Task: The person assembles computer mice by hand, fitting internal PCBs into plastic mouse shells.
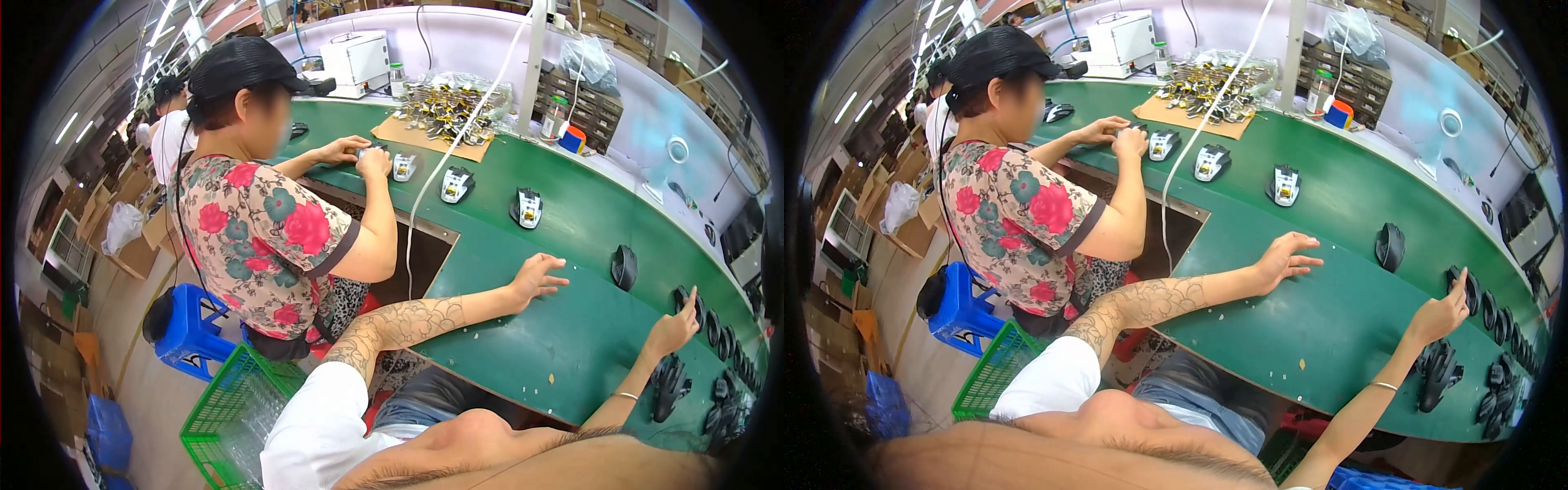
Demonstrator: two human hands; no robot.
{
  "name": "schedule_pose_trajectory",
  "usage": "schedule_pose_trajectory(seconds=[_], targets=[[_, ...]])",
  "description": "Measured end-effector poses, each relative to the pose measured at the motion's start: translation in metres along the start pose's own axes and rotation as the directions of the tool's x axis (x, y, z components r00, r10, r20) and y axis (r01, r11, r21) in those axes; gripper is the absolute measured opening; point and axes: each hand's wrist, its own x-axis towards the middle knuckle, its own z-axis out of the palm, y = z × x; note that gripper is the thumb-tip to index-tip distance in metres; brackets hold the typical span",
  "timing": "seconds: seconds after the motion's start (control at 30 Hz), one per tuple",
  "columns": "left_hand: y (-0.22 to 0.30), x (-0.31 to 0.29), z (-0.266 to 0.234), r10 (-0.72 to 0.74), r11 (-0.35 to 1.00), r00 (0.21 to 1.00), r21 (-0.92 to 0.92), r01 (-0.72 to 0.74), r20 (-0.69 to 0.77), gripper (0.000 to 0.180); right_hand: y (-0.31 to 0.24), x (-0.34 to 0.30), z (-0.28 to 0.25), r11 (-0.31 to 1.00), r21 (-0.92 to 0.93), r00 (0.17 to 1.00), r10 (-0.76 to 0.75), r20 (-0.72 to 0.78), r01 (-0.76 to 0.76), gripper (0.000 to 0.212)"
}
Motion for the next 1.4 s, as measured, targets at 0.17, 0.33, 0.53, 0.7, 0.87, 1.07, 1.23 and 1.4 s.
schedule_pose_trajectory(seconds=[0.17,0.33,0.53,0.7,0.87,1.07,1.23,1.4], targets=[[-0.011,0.001,0.003,0.112,0.966,0.989,0.222,-0.132,0.100,0.040,-0.075,-0.024,-0.014,0.779,0.470,0.909,-0.382,-0.168,0.415,0.060],[-0.009,-0.009,0.007,0.543,0.515,0.723,0.511,-0.688,0.427,0.044,-0.133,-0.064,-0.043,0.478,0.715,0.749,-0.656,-0.096,0.510,0.055],[-0.004,-0.019,0.015,0.462,0.469,0.721,0.548,-0.692,0.516,0.023,-0.133,-0.076,-0.036,0.383,0.827,0.762,-0.642,-0.082,0.412,0.052],[-0.008,-0.017,0.016,0.660,0.517,0.703,0.520,-0.680,0.264,0.021,-0.136,-0.076,-0.040,0.429,0.882,0.868,-0.494,0.046,0.197,0.051],[-0.006,-0.015,0.016,0.735,0.583,0.667,0.390,-0.713,0.122,0.022,-0.137,-0.084,-0.033,0.453,0.886,0.848,-0.505,0.164,0.098,0.065],[-0.009,-0.025,0.015,0.699,0.532,0.677,0.464,-0.709,0.233,0.029,-0.136,-0.088,-0.037,0.426,0.904,0.902,-0.376,0.213,-0.035,0.058],[-0.008,-0.038,0.015,0.655,0.537,0.691,0.454,-0.711,0.307,0.037,-0.135,-0.092,-0.055,0.386,0.920,0.906,-0.362,0.218,-0.067,0.053],[-0.018,-0.053,0.015,0.617,0.638,0.738,0.375,-0.673,0.275,0.040,-0.124,-0.105,-0.063,0.341,0.938,0.906,-0.371,0.201,-0.068,0.052]])
